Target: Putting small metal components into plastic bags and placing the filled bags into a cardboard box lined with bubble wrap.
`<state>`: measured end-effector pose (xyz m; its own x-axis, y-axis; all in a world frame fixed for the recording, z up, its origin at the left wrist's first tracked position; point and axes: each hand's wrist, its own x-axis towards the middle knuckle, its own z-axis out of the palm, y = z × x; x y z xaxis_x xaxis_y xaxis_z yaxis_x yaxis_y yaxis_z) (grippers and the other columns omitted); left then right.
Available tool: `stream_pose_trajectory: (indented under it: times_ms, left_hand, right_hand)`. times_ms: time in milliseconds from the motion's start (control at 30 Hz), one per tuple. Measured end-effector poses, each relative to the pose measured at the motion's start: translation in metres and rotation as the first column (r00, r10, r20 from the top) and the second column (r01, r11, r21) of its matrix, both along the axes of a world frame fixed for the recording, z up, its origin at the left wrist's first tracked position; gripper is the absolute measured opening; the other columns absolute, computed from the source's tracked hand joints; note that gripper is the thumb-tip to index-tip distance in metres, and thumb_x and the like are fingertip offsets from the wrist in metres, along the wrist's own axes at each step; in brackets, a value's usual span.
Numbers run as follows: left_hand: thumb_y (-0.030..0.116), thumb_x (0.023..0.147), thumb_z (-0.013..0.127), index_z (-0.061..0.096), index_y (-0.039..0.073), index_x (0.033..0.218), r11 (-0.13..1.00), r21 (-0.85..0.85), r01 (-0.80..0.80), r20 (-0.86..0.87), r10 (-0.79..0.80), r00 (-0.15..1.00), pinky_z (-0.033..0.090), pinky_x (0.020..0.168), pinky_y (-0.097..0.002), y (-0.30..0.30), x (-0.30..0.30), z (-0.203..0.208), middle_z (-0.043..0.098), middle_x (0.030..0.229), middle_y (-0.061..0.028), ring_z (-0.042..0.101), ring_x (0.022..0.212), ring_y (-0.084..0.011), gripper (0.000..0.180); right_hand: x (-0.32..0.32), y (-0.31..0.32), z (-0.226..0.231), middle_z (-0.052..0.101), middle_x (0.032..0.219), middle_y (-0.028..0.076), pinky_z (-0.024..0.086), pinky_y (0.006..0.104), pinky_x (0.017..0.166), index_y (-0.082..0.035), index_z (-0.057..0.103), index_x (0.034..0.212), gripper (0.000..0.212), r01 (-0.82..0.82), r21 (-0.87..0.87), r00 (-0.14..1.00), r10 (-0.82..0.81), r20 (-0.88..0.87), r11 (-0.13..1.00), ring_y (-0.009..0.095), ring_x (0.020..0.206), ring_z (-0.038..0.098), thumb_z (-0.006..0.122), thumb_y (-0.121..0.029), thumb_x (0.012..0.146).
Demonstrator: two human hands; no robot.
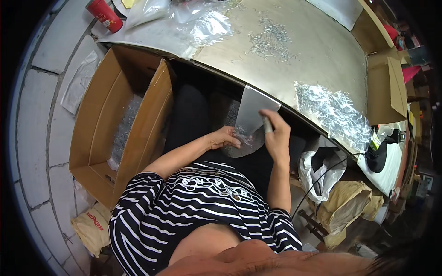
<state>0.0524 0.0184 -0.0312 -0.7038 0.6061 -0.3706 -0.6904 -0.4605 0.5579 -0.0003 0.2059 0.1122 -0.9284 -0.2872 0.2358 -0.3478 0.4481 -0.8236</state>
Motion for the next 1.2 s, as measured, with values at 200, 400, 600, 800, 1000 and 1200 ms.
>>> stream_pose_trajectory:
  times_ms: [200,400,600,800,1000,1200]
  left_hand:
    - [-0.001,0.077,0.074,0.057,0.000,0.122,0.987,-0.152,-0.054,-0.059,0.045,0.997,0.059,0.077,-0.0305,-0.004,-0.004,-0.019,0.069,0.104,-0.0081,0.069,0.090,-0.0176,0.048]
    - [0.001,0.075,0.077,0.062,0.001,0.108,0.963,-0.265,-0.050,-0.129,0.016,0.992,0.058,0.064,-0.0277,-0.001,-0.001,-0.010,0.068,0.095,-0.0072,0.068,0.080,-0.0154,0.036]
    - [0.007,0.079,0.074,0.064,0.001,0.105,0.938,-0.336,-0.085,-0.162,0.031,0.986,0.057,0.059,-0.0263,-0.004,0.002,-0.018,0.067,0.091,-0.0046,0.067,0.080,-0.0145,0.029]
    - [0.041,0.099,0.053,0.066,0.001,0.117,0.981,-0.115,0.156,-0.076,-0.166,0.983,0.059,0.068,-0.0285,-0.024,0.006,0.025,0.069,0.111,-0.0106,0.068,0.093,-0.0155,0.047]
    - [0.044,0.101,0.047,0.065,-0.003,0.117,0.947,-0.321,0.023,-0.082,-0.052,0.995,0.061,0.072,-0.0316,-0.034,-0.015,0.061,0.070,0.104,-0.0112,0.069,0.090,-0.0180,0.053]
    - [0.033,0.101,0.050,0.058,-0.004,0.125,0.968,-0.242,-0.063,-0.217,0.010,0.976,0.061,0.073,-0.0329,-0.023,-0.024,0.065,0.066,0.108,-0.0153,0.069,0.083,-0.0185,0.045]
  right_hand:
    - [0.026,-0.005,-0.032,0.062,0.120,0.019,0.044,0.0349,0.100,0.000,0.056,0.125,0.042,-0.133,0.060,0.990,0.130,0.050,0.989,0.032,0.115,0.059,0.052,0.010,0.085]
    - [0.022,-0.008,-0.037,0.063,0.116,0.022,0.046,0.0430,0.096,-0.002,0.061,0.121,0.036,-0.284,0.106,0.861,0.205,0.466,0.953,0.038,0.112,0.058,0.055,-0.003,0.086]
    - [0.022,-0.023,-0.053,0.067,0.100,0.023,0.050,0.0441,0.084,-0.002,0.067,0.108,0.024,-0.394,0.182,0.868,0.300,0.396,0.901,0.041,0.094,0.064,0.057,-0.012,0.088]
    - [0.012,-0.007,-0.038,0.071,0.093,0.009,0.051,0.0265,0.080,0.003,0.066,0.112,0.023,-0.061,-0.110,0.954,0.090,0.287,0.992,0.014,0.088,0.066,0.055,0.003,0.091]
    - [0.009,0.002,-0.029,0.071,0.099,0.015,0.051,0.0320,0.082,0.001,0.067,0.110,0.025,-0.006,-0.259,0.881,0.127,0.456,0.966,0.021,0.092,0.068,0.062,-0.002,0.086]
    - [0.007,-0.014,-0.043,0.067,0.085,0.017,0.051,0.0409,0.074,-0.001,0.069,0.090,0.015,-0.130,0.082,0.960,0.105,0.260,0.988,0.035,0.081,0.066,0.068,-0.006,0.076]
